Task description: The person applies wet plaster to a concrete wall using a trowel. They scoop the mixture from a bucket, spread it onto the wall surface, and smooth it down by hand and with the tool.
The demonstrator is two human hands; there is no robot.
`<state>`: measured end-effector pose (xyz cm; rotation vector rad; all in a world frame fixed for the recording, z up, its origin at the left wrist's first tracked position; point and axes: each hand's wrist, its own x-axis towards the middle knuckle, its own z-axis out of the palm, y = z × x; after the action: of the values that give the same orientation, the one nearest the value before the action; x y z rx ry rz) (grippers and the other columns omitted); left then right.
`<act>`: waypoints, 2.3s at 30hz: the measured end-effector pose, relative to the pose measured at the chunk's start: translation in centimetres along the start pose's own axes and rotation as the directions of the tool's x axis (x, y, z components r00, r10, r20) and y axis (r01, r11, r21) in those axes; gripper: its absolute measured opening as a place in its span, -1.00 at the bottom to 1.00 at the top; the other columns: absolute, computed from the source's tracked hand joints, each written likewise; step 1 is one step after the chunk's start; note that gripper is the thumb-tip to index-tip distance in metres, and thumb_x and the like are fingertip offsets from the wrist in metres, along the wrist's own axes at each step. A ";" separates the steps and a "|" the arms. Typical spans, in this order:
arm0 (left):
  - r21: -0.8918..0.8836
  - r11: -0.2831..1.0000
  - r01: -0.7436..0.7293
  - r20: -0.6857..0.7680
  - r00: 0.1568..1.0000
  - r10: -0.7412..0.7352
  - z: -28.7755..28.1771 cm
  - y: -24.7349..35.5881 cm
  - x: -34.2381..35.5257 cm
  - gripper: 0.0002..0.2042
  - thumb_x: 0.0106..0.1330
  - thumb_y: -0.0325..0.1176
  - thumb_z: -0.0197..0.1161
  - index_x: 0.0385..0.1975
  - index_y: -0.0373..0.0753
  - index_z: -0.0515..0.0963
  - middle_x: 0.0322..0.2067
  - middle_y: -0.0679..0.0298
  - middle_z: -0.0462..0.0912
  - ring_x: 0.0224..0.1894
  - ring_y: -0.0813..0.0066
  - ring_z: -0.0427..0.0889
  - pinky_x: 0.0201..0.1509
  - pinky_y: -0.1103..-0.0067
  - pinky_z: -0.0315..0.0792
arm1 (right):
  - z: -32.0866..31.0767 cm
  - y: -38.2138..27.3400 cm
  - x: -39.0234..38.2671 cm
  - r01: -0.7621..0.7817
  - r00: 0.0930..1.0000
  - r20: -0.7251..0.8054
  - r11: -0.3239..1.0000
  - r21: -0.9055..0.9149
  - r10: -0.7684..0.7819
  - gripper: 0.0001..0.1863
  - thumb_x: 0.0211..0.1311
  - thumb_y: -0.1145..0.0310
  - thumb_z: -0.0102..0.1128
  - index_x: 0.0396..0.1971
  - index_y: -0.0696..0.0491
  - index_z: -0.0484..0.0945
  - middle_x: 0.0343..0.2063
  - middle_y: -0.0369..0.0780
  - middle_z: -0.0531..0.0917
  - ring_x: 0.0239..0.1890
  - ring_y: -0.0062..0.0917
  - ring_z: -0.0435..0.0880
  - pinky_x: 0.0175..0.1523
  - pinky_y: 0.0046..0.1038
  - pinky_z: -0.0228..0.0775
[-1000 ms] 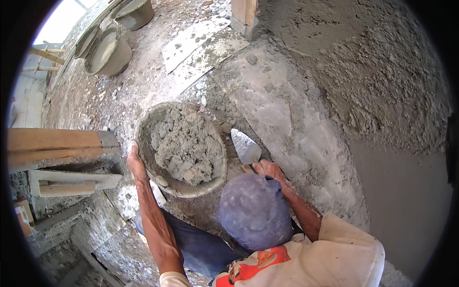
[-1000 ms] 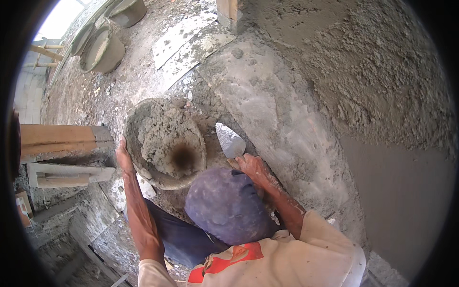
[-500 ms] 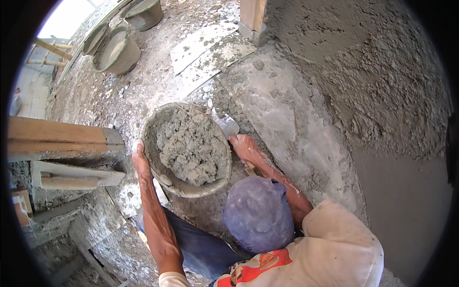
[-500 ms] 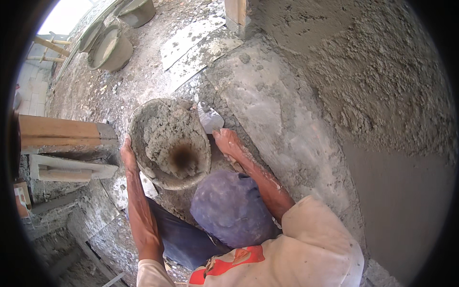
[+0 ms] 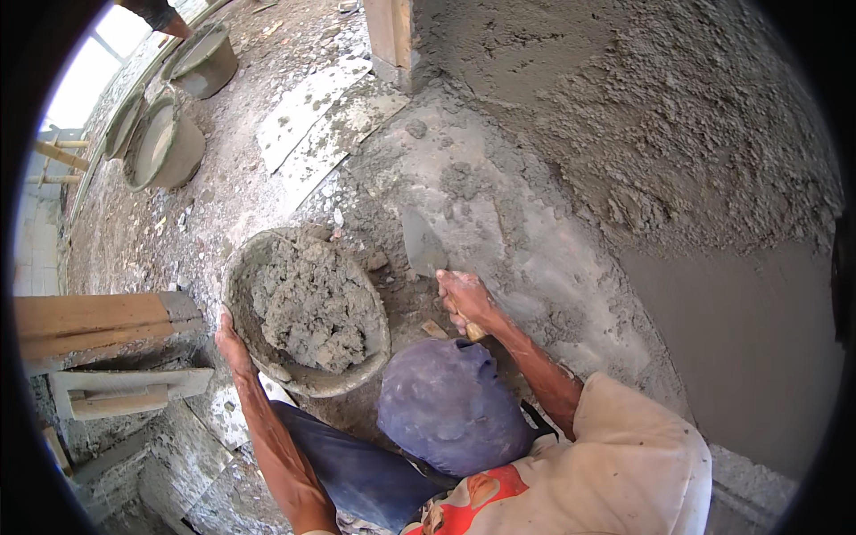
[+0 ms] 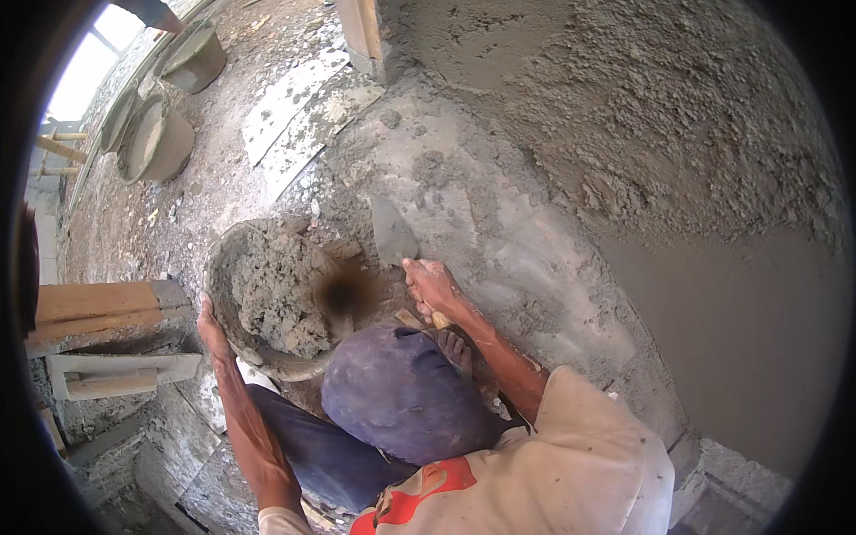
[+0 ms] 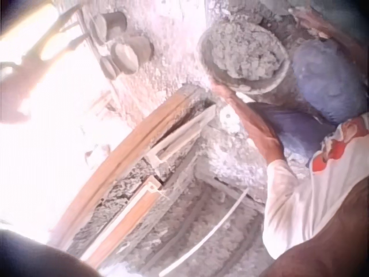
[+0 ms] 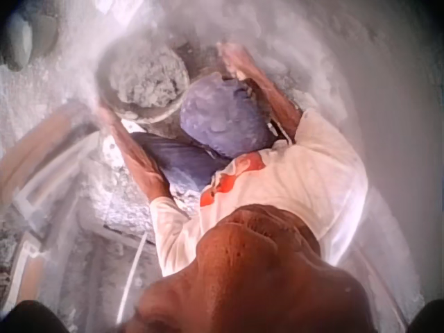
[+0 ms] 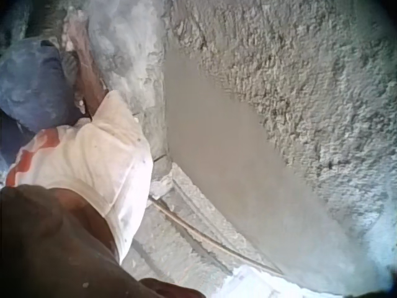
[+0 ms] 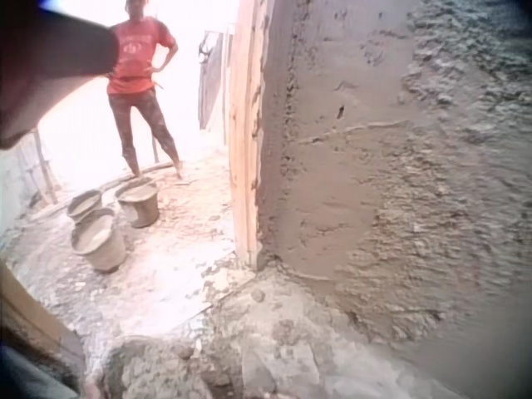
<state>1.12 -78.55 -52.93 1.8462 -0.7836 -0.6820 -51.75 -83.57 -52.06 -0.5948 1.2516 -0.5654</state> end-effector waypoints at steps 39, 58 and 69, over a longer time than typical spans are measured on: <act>-0.136 0.984 0.114 0.050 0.993 -0.108 5.3 2.1 -2.0 -0.44 0.53 0.06 0.13 -0.10 -0.47 0.71 -0.25 0.19 0.74 -0.20 0.39 0.63 -0.03 0.36 0.49 | -0.6 -9.5 -3.8 0.486 0.319 0.563 -0.378 -0.788 -0.762 -0.67 0.48 0.06 0.22 -0.09 0.04 0.62 -0.40 -0.12 0.75 -0.48 -0.32 0.76 -0.50 -0.29 0.58; -0.254 0.958 0.131 0.167 0.982 -0.090 3.3 0.7 -1.0 -0.47 0.64 -0.03 0.01 0.21 -0.44 0.56 0.07 0.11 0.69 0.07 0.27 0.68 0.25 0.36 0.49 | -22.8 -3.6 -4.4 -0.162 0.768 -0.445 0.533 -0.831 -0.460 -0.40 0.50 -0.12 0.03 -0.05 0.20 0.67 -0.10 0.18 0.72 0.06 0.14 0.68 0.15 0.04 0.52; -0.297 0.935 0.193 0.271 0.956 -0.111 1.9 0.7 -0.7 -0.44 0.64 0.02 -0.01 0.24 -0.43 0.53 0.12 0.12 0.68 0.10 0.23 0.69 0.29 0.35 0.50 | -8.5 -7.0 -6.2 0.121 0.831 -0.110 0.371 -0.921 -0.545 -0.43 0.50 -0.08 0.08 0.13 0.15 0.58 -0.11 0.14 0.74 -0.05 0.13 0.73 0.05 0.08 0.57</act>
<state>-0.86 -79.32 -52.93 1.5506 -0.6461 -1.0941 -61.84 -85.22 -44.68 -1.7838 1.8340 -0.3134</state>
